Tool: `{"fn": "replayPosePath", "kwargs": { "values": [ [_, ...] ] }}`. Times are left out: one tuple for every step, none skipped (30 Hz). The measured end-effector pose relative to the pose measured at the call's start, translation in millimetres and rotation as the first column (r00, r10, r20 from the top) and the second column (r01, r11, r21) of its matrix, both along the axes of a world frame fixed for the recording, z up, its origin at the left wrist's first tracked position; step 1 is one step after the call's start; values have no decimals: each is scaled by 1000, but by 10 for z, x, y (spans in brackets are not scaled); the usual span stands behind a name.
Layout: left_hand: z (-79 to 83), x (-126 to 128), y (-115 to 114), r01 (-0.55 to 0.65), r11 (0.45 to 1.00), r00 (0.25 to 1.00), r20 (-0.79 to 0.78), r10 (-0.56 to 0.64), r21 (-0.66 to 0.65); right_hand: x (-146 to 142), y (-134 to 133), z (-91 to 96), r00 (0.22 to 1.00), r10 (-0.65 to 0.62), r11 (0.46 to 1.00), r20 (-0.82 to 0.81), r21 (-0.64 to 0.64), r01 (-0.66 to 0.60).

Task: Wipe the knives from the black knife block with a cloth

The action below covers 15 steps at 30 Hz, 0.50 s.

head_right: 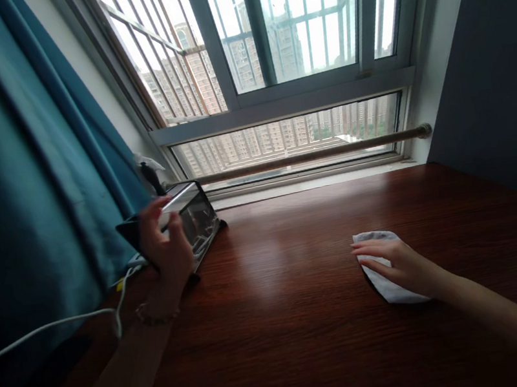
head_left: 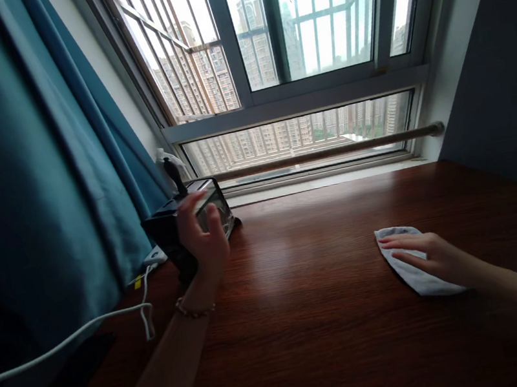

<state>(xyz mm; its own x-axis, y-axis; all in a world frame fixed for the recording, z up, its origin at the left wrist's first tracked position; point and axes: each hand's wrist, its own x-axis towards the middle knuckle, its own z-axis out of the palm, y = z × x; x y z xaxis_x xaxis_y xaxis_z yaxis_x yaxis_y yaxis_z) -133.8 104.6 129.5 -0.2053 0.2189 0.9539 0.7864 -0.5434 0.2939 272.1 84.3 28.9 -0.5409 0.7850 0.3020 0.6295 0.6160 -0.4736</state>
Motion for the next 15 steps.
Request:
{"fn": "replayPosePath", "kwargs": {
  "values": [
    [78,-174,72,-98,994,991,102,92,57,-183,9,104,997,-11,1000,-77,8,12],
    [129,-365,150,-203,977,953,240,183,63,-393,19,203,988,-21,1000,-156,7,22],
    [150,-565,229,-301,954,869,413,272,5,-623,36,290,976,-27,1000,-218,-18,24],
    [145,-764,307,-350,931,744,572,346,-108,-869,61,359,955,-23,999,-296,-37,12],
    [117,-953,380,-358,919,668,642,377,-167,-1124,99,407,925,-6,998,-381,-59,-17],
    [73,-1123,446,-352,912,614,683,396,-212,-1382,152,434,877,25,993,-479,-91,-77],
    [17,-1264,502,-336,906,570,710,414,-258,-1641,217,442,812,52,983,-581,-112,-143],
    [-45,-1373,549,-314,901,540,724,430,-301,-1896,292,436,737,70,969,-672,-130,-211],
    [-108,-1449,585,-279,897,518,733,442,-344,-2145,373,422,668,67,952,-741,-153,-265],
    [-168,-1493,612,-241,893,502,738,451,-381,-2386,455,404,618,36,934,-785,-193,-299],
    [-222,-1509,633,-204,887,489,742,459,-415,-2616,531,385,605,26,928,-796,-205,-310],
    [-269,-1504,647,-171,878,474,744,472,-448,-2834,599,366,601,25,923,-799,-212,-321],
    [-308,-1484,657,-147,867,460,743,485,-475,-3038,655,347,603,31,916,-797,-219,-336],
    [-338,-1455,664,-136,857,447,740,501,-498,-3224,699,328,611,38,909,-790,-226,-349],
    [-359,-1422,668,-136,846,436,736,518,-515,-3390,730,308,626,45,904,-779,-234,-357]
  ]
}}
